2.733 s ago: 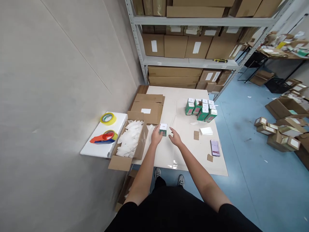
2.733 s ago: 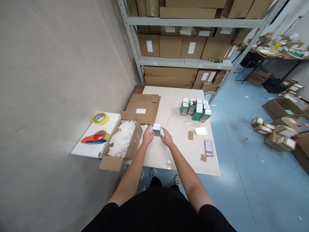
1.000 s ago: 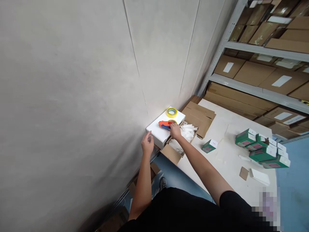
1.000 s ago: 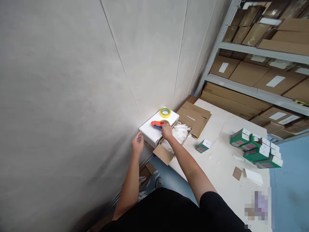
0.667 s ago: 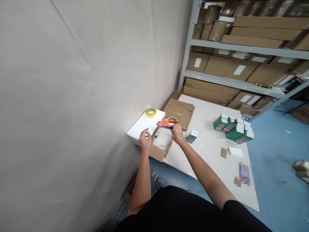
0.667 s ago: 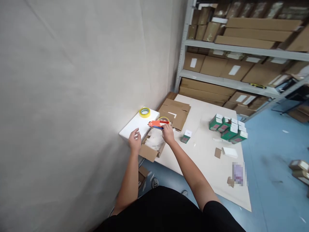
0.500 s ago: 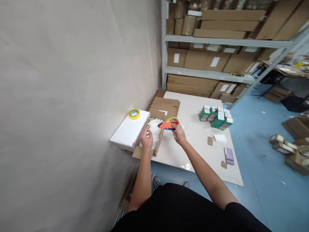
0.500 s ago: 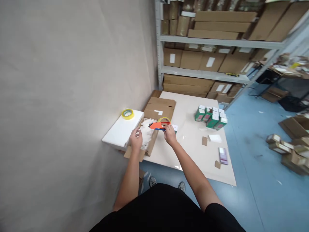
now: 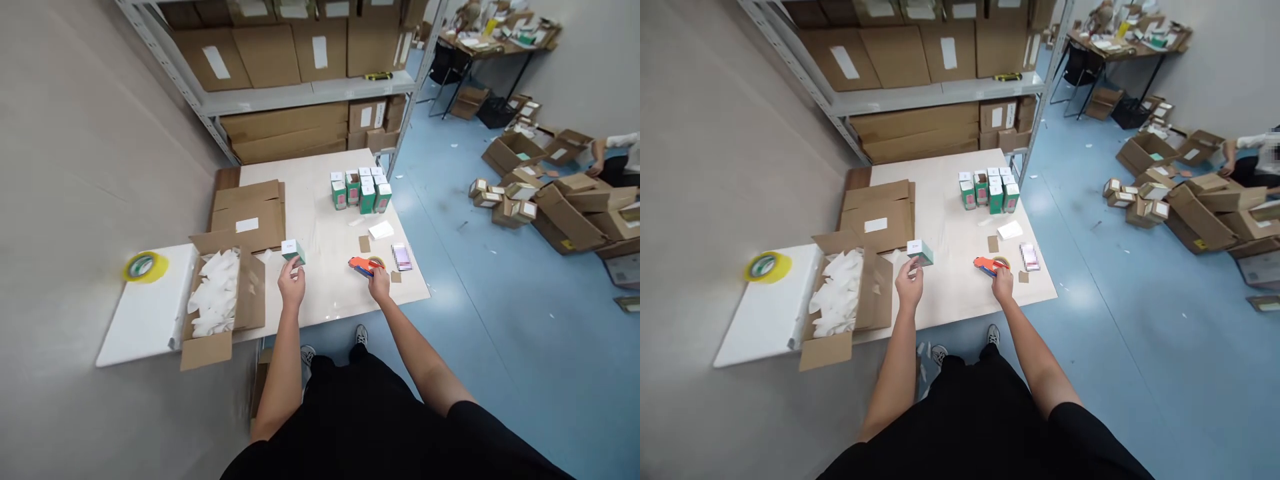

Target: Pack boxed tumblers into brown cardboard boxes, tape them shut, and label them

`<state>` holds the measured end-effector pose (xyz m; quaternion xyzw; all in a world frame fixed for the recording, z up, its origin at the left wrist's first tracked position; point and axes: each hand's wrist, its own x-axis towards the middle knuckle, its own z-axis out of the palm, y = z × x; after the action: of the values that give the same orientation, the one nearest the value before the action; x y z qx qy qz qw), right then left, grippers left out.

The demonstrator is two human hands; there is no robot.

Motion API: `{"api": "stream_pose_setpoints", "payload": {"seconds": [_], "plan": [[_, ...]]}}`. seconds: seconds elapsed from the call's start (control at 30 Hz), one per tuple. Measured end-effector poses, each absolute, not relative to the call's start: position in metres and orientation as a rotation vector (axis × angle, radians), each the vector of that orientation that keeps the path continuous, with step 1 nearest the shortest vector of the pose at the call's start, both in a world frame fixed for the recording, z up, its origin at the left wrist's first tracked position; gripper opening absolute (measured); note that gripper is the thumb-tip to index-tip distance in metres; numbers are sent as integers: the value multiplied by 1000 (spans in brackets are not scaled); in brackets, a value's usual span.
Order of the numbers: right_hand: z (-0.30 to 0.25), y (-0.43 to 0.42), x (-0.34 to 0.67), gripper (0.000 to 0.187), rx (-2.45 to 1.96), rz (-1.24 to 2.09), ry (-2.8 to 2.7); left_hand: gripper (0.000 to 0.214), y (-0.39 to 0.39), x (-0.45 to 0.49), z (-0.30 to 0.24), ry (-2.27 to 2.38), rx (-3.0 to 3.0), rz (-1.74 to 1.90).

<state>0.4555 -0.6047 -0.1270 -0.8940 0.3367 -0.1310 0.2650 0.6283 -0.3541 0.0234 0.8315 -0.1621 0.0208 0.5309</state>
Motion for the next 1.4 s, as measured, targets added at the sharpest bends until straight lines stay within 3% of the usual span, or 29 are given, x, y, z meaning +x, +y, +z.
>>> {"api": "stream_pose_setpoints", "payload": {"seconds": [0.27,0.4,0.63,0.8,1.1,1.4], "plan": [[-187,-638,382,33,-2234,44,1332,37,-388,598,4,-409,2060,-107],[-187,-646,380,27,-2206,69,1339,38,-390,600,10,-429,2100,-81],[-126,-657,439,42,-2142,-418,945,39,-408,610,27,-489,2054,-27],[-63,-635,509,40,-2122,-660,588,38,-400,619,50,-516,2035,42],[18,-551,642,46,-2159,-558,108,40,-311,671,90,-369,2102,224],[25,-478,763,50,-2205,-483,22,46,-220,792,104,-302,2160,158]]}}
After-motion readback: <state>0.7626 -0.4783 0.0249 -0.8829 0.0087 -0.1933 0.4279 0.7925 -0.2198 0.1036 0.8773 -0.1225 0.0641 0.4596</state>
